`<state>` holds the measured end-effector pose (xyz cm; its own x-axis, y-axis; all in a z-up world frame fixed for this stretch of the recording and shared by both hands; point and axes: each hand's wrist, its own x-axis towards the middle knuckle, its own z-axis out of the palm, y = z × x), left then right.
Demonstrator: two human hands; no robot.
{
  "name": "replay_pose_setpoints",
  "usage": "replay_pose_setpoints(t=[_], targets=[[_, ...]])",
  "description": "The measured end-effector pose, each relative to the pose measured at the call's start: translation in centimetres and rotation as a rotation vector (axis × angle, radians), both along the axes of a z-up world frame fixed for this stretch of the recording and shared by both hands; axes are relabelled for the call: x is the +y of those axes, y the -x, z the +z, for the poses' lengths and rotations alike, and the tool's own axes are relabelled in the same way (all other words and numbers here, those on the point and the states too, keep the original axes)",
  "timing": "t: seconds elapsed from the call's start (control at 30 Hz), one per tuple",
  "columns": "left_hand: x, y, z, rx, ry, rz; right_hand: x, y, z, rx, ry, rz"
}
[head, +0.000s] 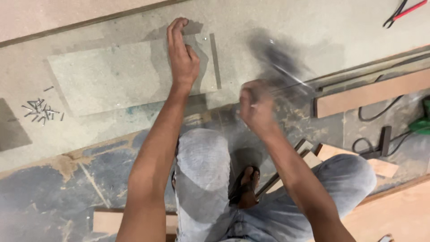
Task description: The person hammers nails into several pieces of board while sitting on the floor, using a hammer to secure the wood together and positioning the boards by hand.
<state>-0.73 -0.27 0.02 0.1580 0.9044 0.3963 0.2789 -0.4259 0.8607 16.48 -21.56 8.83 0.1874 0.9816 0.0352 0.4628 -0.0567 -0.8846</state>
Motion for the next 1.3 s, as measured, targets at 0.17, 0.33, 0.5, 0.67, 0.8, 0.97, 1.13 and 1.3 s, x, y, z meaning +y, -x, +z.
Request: replay_pose_setpoints(t=[0.17, 0.33, 0.5, 0.67, 0.8, 0.97, 1.13, 1.3], targets=[[0.7, -0.1, -0.4, -0.039, -0.135, -0.017, 2.2, 1.2, 3.9, -0.366, -0.051, -0.025], [0.0, -0.1, -1.1, -0.042, -0.068, -0.028, 2.8, 2.1, 4.5, -0.428, -0.237, -0.002], [0.2, 0.1, -0.5, 0.019, -0.110, -0.002, 5.4, 1.6, 3.6, -0.325, -0.015, -0.048], [-0.3, 0.1, -1.7, -0.054, -0.095, -0.048, -0.7, 0.9, 3.7, 0.059, -0.288, -0.114], [-0.1, 0.2, -1.8, -0.029, -0.087, -0.058, 2.7, 1.7, 0.2, -0.511, 0.150, -0.021], [-0.4, -0.8, -2.2, -0.032, -0.141, -0.038, -0.4, 0.8, 4.3, -0.321, -0.166, -0.110], [-0.4, 0.1, -2.0, 0.008, -0.103, -0.021, 0.8, 1.7, -0.1, -0.103, -0.047, -0.126], [-0.9, -0.1, -0.7, 0.200, -0.072, -0.077, 4.4, 0.0, -1.8, -0.337, 0.135, -0.055]])
